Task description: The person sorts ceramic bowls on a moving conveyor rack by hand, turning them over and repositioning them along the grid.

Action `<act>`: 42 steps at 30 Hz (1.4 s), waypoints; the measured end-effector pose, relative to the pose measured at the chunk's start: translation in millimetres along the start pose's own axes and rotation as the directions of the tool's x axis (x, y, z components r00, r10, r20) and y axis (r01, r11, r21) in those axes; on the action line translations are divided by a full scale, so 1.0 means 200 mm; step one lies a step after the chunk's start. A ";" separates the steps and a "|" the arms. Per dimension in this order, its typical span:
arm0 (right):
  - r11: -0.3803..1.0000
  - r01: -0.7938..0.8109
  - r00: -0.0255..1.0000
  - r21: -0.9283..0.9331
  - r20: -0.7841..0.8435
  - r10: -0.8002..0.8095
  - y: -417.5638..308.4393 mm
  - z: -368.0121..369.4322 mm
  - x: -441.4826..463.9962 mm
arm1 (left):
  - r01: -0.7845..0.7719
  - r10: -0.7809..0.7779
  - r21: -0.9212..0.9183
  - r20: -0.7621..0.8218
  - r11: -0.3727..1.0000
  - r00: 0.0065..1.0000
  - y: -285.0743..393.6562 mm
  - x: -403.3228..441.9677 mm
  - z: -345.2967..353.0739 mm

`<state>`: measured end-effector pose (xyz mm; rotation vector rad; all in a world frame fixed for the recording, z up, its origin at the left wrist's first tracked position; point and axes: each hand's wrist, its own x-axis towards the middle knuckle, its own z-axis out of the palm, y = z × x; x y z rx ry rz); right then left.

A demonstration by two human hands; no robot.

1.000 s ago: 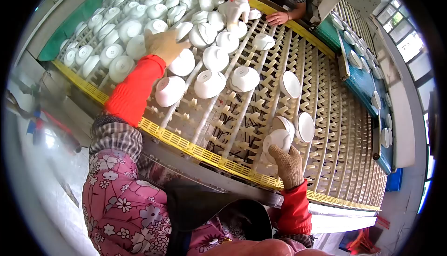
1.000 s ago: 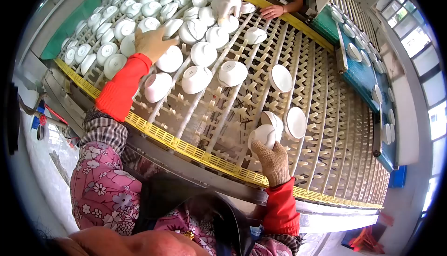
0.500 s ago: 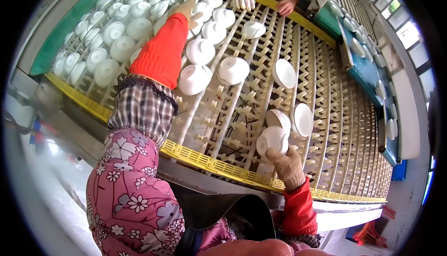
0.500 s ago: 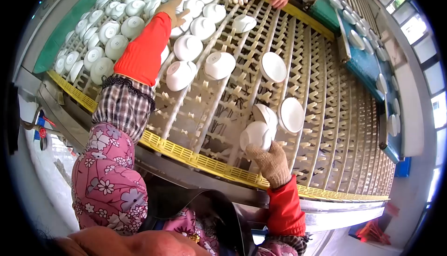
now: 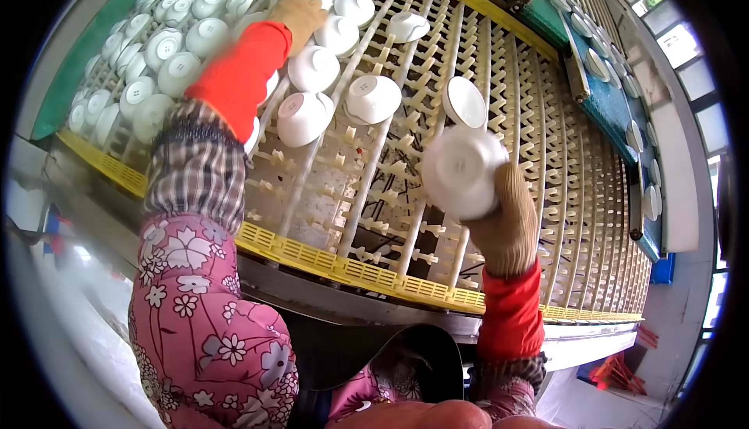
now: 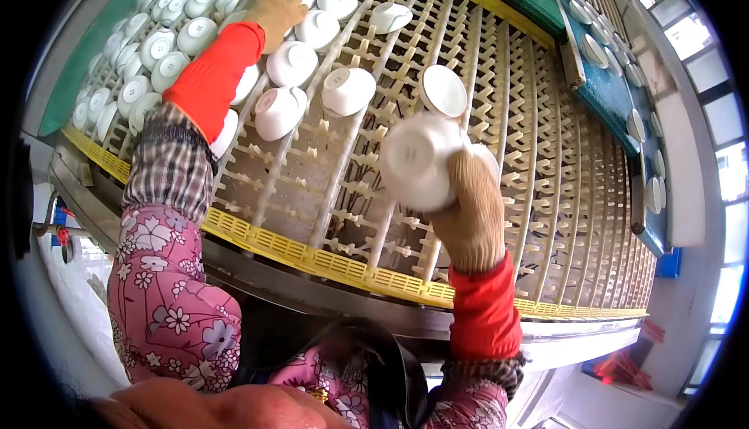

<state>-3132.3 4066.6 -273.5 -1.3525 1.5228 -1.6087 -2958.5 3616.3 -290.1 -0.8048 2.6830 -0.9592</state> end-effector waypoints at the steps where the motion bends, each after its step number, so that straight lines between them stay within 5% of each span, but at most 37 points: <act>1: 1.000 -0.010 0.999 -0.027 -0.045 0.009 0.05 0.00 0.06 | 0.012 -0.011 -0.015 0.088 1.000 0.996 -0.01 0.00 -0.03; 5: 0.939 -0.054 0.972 -0.340 -0.233 -0.028 0.24 -0.06 0.11 | 0.065 -0.069 -0.110 -0.032 0.992 0.997 -0.08 0.04 0.11; 6: 0.887 -0.024 0.967 -0.462 -0.236 -0.097 0.25 -0.09 0.12 | 0.038 -0.085 -0.248 -0.184 0.968 0.979 -0.10 0.00 0.14; 8: 0.652 -0.173 0.980 -0.738 -0.195 0.040 0.18 -0.20 0.16 | 0.113 -0.153 -0.266 -0.135 0.957 0.979 -0.10 -0.04 0.09; 11: 0.598 -0.153 0.988 -0.787 -0.104 0.116 0.15 -0.22 0.29 | 0.185 -0.225 -0.225 -0.168 0.957 0.960 -0.07 -0.03 0.09; 15: 0.416 0.090 0.994 -0.905 0.105 0.013 0.39 -0.22 0.49 | 0.356 -0.378 -0.203 -0.081 0.912 0.922 -0.07 -0.02 0.00; 17: 0.389 0.189 0.981 -0.901 0.195 -0.026 0.52 -0.22 0.55 | 0.477 -0.493 -0.213 -0.029 0.853 0.869 -0.16 0.02 0.05; 18: 0.292 0.204 0.974 -0.934 0.223 0.031 0.55 -0.21 0.59 | 0.538 -0.573 -0.244 -0.104 0.807 0.813 -0.20 0.00 0.10; 21: 0.177 0.150 0.941 -0.973 0.196 0.275 0.54 -0.17 0.66 | 0.696 -0.807 -0.513 0.010 0.503 0.591 -0.49 0.00 0.42; 22: 0.152 0.107 0.927 -0.983 0.154 0.343 0.53 -0.16 0.66 | 0.635 -0.783 -0.546 -0.062 0.546 0.619 -0.49 -0.06 0.40; 24: 0.465 -0.203 0.947 -0.862 -0.051 0.318 0.49 -0.18 0.60 | 0.501 -0.727 -0.601 -0.209 0.623 0.654 -0.42 -0.35 0.24; 26: 0.734 -0.464 0.884 -0.496 -0.202 0.422 0.58 -0.23 0.64 | 0.325 -0.598 -0.587 -0.358 0.741 0.717 -0.18 -0.59 -0.11; 27: 0.853 -0.415 0.909 -0.316 -0.098 0.405 0.53 -0.27 0.64 | 0.147 -0.455 -0.540 -0.497 0.829 0.739 -0.10 -0.68 -0.11; 28: 0.899 -0.077 0.996 -0.431 0.002 0.086 0.55 -0.27 0.66 | 0.003 -0.419 -0.677 -0.451 0.736 0.788 0.06 -0.75 -0.27; 29: 0.949 -0.013 1.000 -0.316 0.024 0.021 0.54 -0.25 0.69 | 0.076 -0.352 -0.565 -0.396 0.821 0.848 0.22 -0.85 -0.43; 32: 0.992 -0.038 0.999 0.121 0.001 0.038 0.53 -0.14 0.78 | -0.111 0.002 -0.403 -0.260 0.908 0.966 0.60 -0.97 -0.59; 33: 0.993 0.040 0.999 -0.114 0.041 -0.036 0.52 -0.17 0.77 | -0.212 0.103 -0.336 -0.315 0.918 0.943 0.68 -1.04 -0.63; 34: 0.933 0.131 0.991 -0.336 0.080 -0.110 0.50 -0.20 0.77 | -0.222 0.132 -0.464 -0.218 0.858 0.967 0.69 -1.08 -0.65; 36: 0.521 0.472 0.875 -0.712 0.303 -0.379 0.47 -0.30 0.63 | -0.187 0.179 -0.640 -0.077 0.746 0.981 0.67 -1.14 -0.68; 38: 0.714 0.150 0.989 -0.684 0.106 -0.106 0.43 -0.33 0.36 | -0.119 0.186 -0.737 0.010 0.665 0.983 0.62 -1.20 -0.76; 39: 0.762 -0.025 0.999 -0.647 0.003 0.035 0.41 -0.35 0.23 | -0.156 0.155 -0.719 -0.068 0.678 0.986 0.65 -1.22 -0.76; 40: 0.726 0.062 0.989 -0.684 0.142 0.049 0.32 -0.38 0.12 | -0.199 0.129 -0.693 -0.151 0.693 0.980 0.68 -1.23 -0.75; 41: 0.560 0.353 0.935 -0.750 0.272 -0.226 0.36 -0.41 0.03 | -0.242 0.107 -0.661 -0.238 0.710 0.965 0.70 -1.23 -0.75; 42: 0.582 0.211 0.961 -0.786 0.275 0.023 0.27 -0.42 -0.03 | -0.231 0.120 -0.639 -0.213 0.734 0.970 0.72 -1.22 -0.78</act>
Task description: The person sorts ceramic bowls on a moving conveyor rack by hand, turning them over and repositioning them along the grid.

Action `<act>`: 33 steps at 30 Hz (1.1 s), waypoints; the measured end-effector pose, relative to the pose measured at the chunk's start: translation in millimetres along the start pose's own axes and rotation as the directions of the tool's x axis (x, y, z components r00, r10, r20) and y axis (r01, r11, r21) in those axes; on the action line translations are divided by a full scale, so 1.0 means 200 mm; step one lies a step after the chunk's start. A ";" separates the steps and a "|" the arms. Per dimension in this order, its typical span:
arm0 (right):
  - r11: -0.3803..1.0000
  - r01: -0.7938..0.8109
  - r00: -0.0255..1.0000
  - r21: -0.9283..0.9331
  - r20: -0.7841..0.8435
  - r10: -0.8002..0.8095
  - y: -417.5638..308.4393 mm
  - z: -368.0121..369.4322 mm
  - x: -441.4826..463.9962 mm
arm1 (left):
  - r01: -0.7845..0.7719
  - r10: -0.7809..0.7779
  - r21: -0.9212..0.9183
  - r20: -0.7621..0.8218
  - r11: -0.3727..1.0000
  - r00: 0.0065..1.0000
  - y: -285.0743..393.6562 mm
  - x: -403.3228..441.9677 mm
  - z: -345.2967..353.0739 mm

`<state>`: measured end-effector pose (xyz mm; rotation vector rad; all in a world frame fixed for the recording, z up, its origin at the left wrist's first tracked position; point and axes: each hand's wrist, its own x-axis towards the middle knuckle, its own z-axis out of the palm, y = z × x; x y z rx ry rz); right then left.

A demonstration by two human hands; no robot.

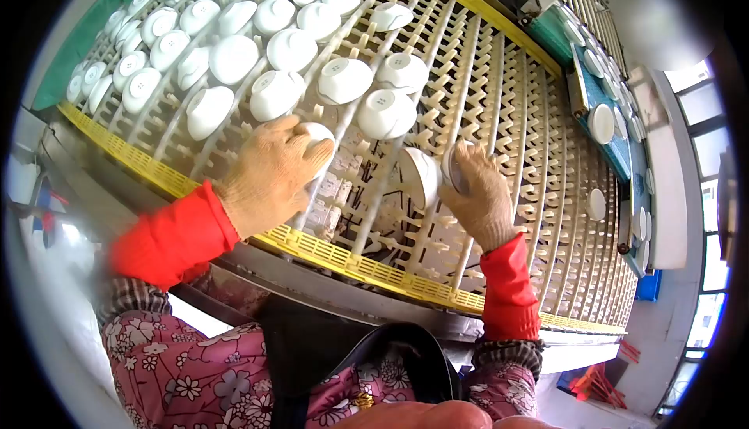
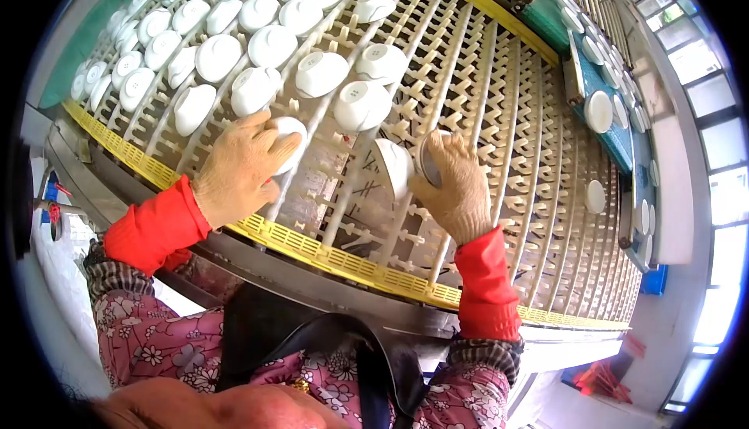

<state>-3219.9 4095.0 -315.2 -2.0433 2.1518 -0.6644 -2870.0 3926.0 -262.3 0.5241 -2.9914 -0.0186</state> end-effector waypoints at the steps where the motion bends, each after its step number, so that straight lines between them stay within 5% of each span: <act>1: 0.990 -0.143 0.970 -0.008 0.196 0.142 -0.05 -0.06 -0.05 | -0.043 0.044 0.009 -0.084 0.999 0.995 0.04 0.03 0.00; 2: 0.966 0.116 0.991 -0.233 -0.033 -0.127 0.07 0.05 -0.12 | -0.086 0.089 0.023 -0.169 0.996 0.982 0.09 0.06 0.01; 5: 0.972 -0.234 0.972 0.028 0.043 0.233 0.17 0.06 -0.20 | -0.193 0.187 -0.006 -0.212 0.981 0.959 0.19 0.24 0.11; 6: 0.858 -0.510 0.850 0.065 0.189 0.491 0.06 -0.04 -0.14 | -0.217 0.217 0.019 -0.194 0.976 0.957 0.23 0.30 0.12; 9: 0.535 -0.499 0.754 0.682 0.038 0.655 0.05 -0.04 -0.06 | -0.247 0.264 0.101 -0.225 0.964 0.938 0.32 0.53 0.30; 10: 0.272 -0.299 0.743 0.915 0.044 0.668 0.10 0.01 -0.01 | -0.247 0.273 0.133 -0.248 0.960 0.929 0.35 0.60 0.34; 12: 0.290 -0.078 0.873 0.954 -0.075 0.482 0.21 0.06 0.03 | -0.338 0.338 0.185 0.034 0.923 0.940 0.47 0.73 0.32; 13: 0.428 -0.115 0.900 0.896 -0.088 0.427 0.24 0.06 0.05 | -0.386 0.354 0.201 0.177 0.900 0.918 0.50 0.78 0.31; 16: 0.773 -0.161 0.964 0.613 -0.071 0.257 0.32 0.06 0.06 | -0.206 0.190 0.205 0.098 0.957 0.977 0.52 0.82 0.45; 17: 0.789 -0.193 0.963 0.583 -0.043 0.267 0.33 0.06 0.03 | -0.222 0.220 0.228 0.034 0.948 0.975 0.49 0.80 0.46; 18: 0.655 -0.274 0.933 0.704 0.029 0.359 0.31 0.05 -0.04 | -0.225 0.240 0.252 -0.031 0.941 0.970 0.46 0.76 0.46; 20: 0.136 -0.323 0.811 0.937 0.200 0.549 0.27 0.01 -0.20 | -0.191 0.267 0.328 -0.205 0.925 0.941 0.40 0.68 0.45; 21: 0.166 -0.294 0.823 0.941 0.161 0.545 0.27 -0.01 -0.30 | -0.114 0.145 0.171 -0.183 0.979 0.972 0.37 0.66 0.39; 24: 0.780 -0.077 0.941 0.621 -0.212 0.262 0.35 -0.04 -0.65 | 0.087 -0.115 -0.134 -0.217 0.987 0.969 0.27 0.61 0.09; 27: 0.911 -0.113 0.945 0.396 -0.241 0.222 0.36 -0.11 -0.97 | 0.206 -0.186 -0.020 -0.521 0.978 0.833 0.02 0.38 -0.01; 29: 0.835 -0.213 0.912 0.508 -0.202 0.356 0.40 -0.13 -1.08 | 0.380 -0.298 0.000 -0.622 0.925 0.724 -0.11 0.19 -0.07; 31: 0.527 -0.300 0.811 0.795 -0.079 0.580 0.39 -0.13 -1.10 | 0.633 -0.516 0.294 -0.388 0.716 0.763 -0.02 0.01 -0.22; 32: 0.315 -0.277 0.732 0.908 -0.013 0.681 0.38 -0.13 -1.11 | 0.588 -0.508 0.339 -0.301 0.734 0.807 -0.06 -0.12 -0.14; 33: 0.284 -0.260 0.720 0.923 -0.011 0.694 0.37 -0.13 -1.08 | 0.541 -0.498 0.375 -0.214 0.753 0.841 -0.12 -0.25 -0.02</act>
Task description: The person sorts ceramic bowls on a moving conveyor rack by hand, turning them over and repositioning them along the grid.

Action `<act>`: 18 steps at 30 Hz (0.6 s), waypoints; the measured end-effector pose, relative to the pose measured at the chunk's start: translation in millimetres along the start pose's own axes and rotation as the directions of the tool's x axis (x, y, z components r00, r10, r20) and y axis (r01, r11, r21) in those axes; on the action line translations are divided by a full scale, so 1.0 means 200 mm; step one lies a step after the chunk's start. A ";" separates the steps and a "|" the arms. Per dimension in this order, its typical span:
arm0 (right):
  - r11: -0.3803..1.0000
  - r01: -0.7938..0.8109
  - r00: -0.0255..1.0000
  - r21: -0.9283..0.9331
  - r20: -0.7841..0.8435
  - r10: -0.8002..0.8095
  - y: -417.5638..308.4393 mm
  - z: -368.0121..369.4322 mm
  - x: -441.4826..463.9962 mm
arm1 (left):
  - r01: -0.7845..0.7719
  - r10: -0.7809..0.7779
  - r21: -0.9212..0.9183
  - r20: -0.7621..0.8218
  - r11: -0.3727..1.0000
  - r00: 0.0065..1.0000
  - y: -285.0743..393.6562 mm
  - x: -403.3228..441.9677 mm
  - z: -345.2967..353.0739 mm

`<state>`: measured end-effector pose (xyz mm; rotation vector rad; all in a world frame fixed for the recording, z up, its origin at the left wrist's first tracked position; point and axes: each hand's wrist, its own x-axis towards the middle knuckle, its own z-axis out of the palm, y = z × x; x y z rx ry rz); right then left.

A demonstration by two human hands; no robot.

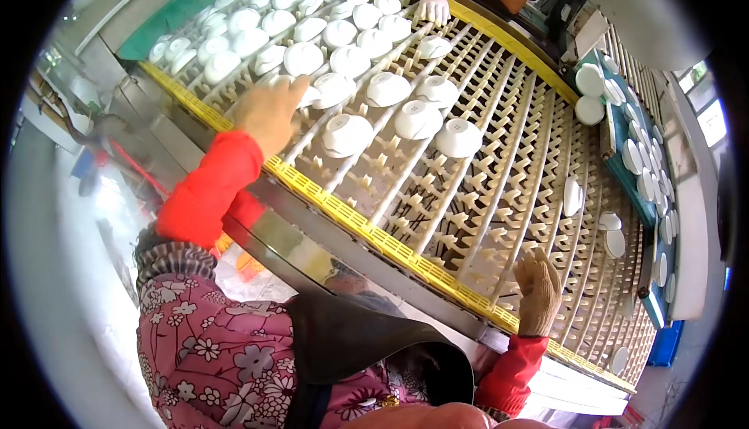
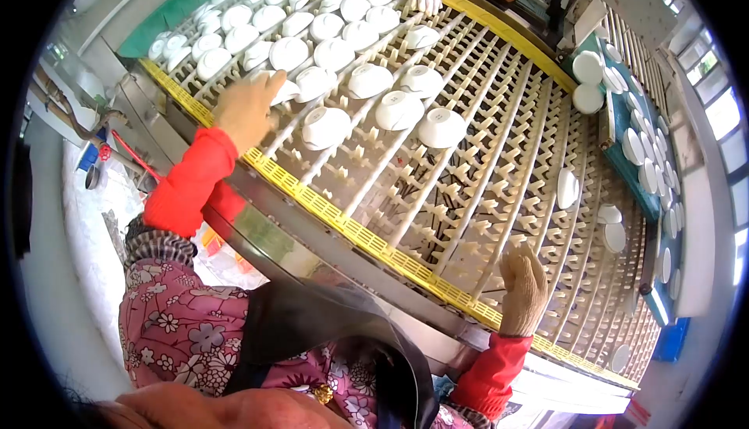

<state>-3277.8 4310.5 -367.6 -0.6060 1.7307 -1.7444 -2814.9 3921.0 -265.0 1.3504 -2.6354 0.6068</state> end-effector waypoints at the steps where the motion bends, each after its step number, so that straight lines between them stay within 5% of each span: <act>1: 0.999 -0.008 1.000 0.038 -0.016 0.009 -0.01 0.03 0.01 | -0.006 0.008 -0.020 0.111 1.000 0.994 0.01 -0.12 0.10; 2: 0.995 -0.077 0.997 0.057 -0.006 0.078 -0.02 0.03 0.02 | -0.012 0.021 -0.043 0.220 0.999 0.975 0.04 -0.22 0.11; 3: 0.975 0.069 0.993 -0.211 0.104 -0.048 -0.01 0.02 0.03 | -0.001 0.030 -0.138 0.206 0.990 0.978 0.03 -0.24 0.13; 5: 0.893 0.105 0.991 -0.438 0.116 -0.060 -0.09 0.09 -0.05 | 0.016 0.048 -0.325 0.187 0.945 0.981 0.04 -0.29 0.08; 9: 0.860 0.177 0.979 -0.478 0.172 -0.106 -0.03 0.05 -0.02 | 0.139 -0.206 -0.606 -0.042 0.783 0.978 0.19 -0.31 -0.07; 12: 0.864 0.139 0.986 -0.483 0.149 -0.075 -0.02 0.03 0.02 | 0.070 -0.085 -0.484 -0.009 0.872 0.996 0.32 -0.31 -0.11; 16: 0.777 0.165 0.980 -0.607 0.191 -0.058 -0.08 0.03 -0.01 | -0.265 0.165 -0.454 -0.249 0.850 0.954 0.57 -0.32 -0.05; 18: 0.755 0.265 0.963 -0.600 0.206 -0.174 -0.06 0.02 -0.02 | -0.269 0.211 -0.499 -0.169 0.824 0.963 0.70 -0.32 -0.14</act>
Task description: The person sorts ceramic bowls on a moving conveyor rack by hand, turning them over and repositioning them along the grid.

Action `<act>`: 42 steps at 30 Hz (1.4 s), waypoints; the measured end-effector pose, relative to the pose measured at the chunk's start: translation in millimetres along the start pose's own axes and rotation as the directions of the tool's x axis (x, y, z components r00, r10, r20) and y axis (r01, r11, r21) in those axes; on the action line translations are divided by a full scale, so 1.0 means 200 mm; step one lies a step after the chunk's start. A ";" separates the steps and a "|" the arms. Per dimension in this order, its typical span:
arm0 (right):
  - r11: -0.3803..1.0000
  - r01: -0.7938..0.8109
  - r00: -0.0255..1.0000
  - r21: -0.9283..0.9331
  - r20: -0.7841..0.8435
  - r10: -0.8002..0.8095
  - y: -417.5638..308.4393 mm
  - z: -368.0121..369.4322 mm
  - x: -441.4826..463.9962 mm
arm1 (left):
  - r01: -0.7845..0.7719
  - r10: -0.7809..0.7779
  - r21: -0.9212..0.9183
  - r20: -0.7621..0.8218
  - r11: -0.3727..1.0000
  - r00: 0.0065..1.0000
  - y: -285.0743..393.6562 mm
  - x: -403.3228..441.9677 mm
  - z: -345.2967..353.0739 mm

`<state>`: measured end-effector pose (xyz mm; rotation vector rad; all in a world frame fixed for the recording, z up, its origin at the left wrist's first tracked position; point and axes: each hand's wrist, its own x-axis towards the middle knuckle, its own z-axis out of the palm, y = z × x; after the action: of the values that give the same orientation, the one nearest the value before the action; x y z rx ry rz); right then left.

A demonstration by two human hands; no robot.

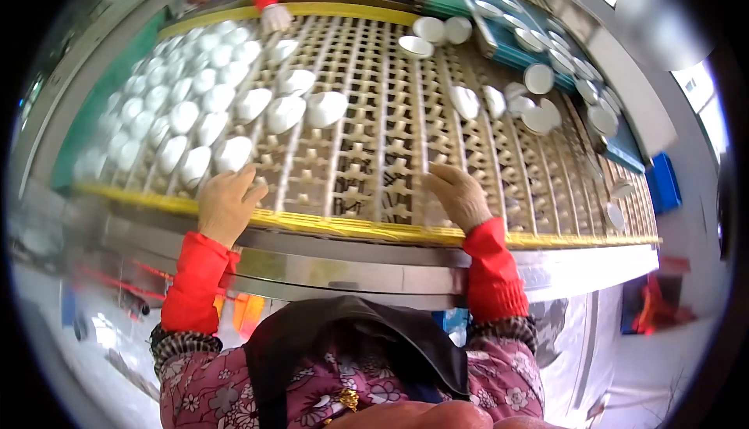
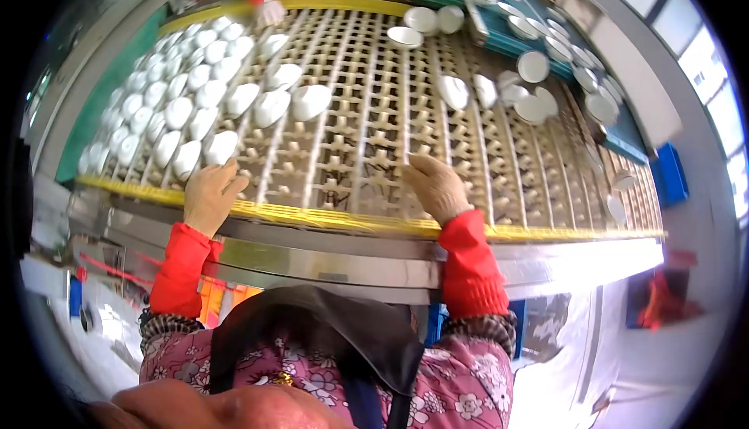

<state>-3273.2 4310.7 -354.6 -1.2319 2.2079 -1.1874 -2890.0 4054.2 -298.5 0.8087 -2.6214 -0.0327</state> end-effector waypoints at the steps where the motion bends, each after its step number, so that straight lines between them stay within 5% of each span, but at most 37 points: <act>1: 1.000 0.013 1.000 -0.005 0.016 -0.013 0.00 -0.01 0.00 | -0.013 0.012 -0.046 -0.024 0.999 1.000 0.04 0.00 0.04; 5: 0.987 -0.038 0.996 0.157 0.081 0.025 -0.04 -0.05 -0.04 | -0.167 0.171 -0.107 0.029 0.980 0.985 0.27 0.07 0.09; 12: 0.982 0.187 0.979 0.025 0.078 -0.188 0.03 -0.05 -0.05 | -0.336 0.341 -0.120 0.021 0.934 0.940 0.80 0.26 0.33; 14: 0.965 0.222 0.971 0.137 0.063 -0.232 0.03 -0.07 -0.08 | -0.239 0.292 -0.308 0.137 0.921 0.947 1.05 0.37 0.32; 16: 0.986 0.051 0.979 0.160 0.186 -0.081 -0.03 -0.16 -0.12 | -0.249 0.314 -0.336 0.154 0.908 0.937 1.20 0.47 0.43; 18: 0.990 0.141 0.985 -0.001 0.103 -0.141 0.01 -0.21 -0.11 | -0.254 0.300 -0.264 0.147 0.930 0.943 1.28 0.53 0.59; 22: 0.941 -0.076 0.997 0.330 -0.007 0.083 0.12 -0.35 -0.12 | -0.195 0.247 -0.310 0.136 0.931 0.959 1.28 0.51 0.66; 23: 0.977 -0.018 1.000 0.212 0.003 0.018 0.22 -0.41 -0.07 | -0.192 0.249 -0.342 0.130 0.920 0.960 1.25 0.51 0.67; 24: 0.948 -0.159 0.987 0.276 0.049 0.152 0.21 -0.51 -0.07 | -0.098 0.170 -0.330 0.197 0.939 0.966 1.25 0.53 0.64; 27: 0.990 -0.132 0.976 -0.056 -0.184 0.120 0.34 -0.80 -0.04 | 0.102 -0.006 -0.270 0.334 0.957 0.942 1.24 0.55 0.62; 29: 0.976 -0.071 0.931 -0.204 -0.364 -0.008 0.65 -0.94 0.09 | 0.103 -0.007 -0.254 0.353 0.962 0.936 1.24 0.55 0.63; 30: 0.904 -0.040 0.877 -0.426 -0.449 -0.173 0.70 -1.02 0.12 | 0.105 -0.010 -0.245 0.360 0.964 0.933 1.23 0.55 0.64; 34: 0.834 -0.228 0.870 -0.503 -0.490 -0.058 0.81 -1.27 0.21 | 0.082 -0.002 -0.190 0.384 0.978 0.923 1.23 0.57 0.65; 42: 0.812 -0.223 0.928 -0.540 -0.371 0.008 1.11 -1.30 0.60 | 0.090 -0.032 -0.147 0.360 0.985 0.932 1.31 0.57 0.61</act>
<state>-3623.5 4403.4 -368.1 -1.1124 3.0227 -0.7441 -3161.7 4198.5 -333.7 0.8974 -2.8784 -0.4448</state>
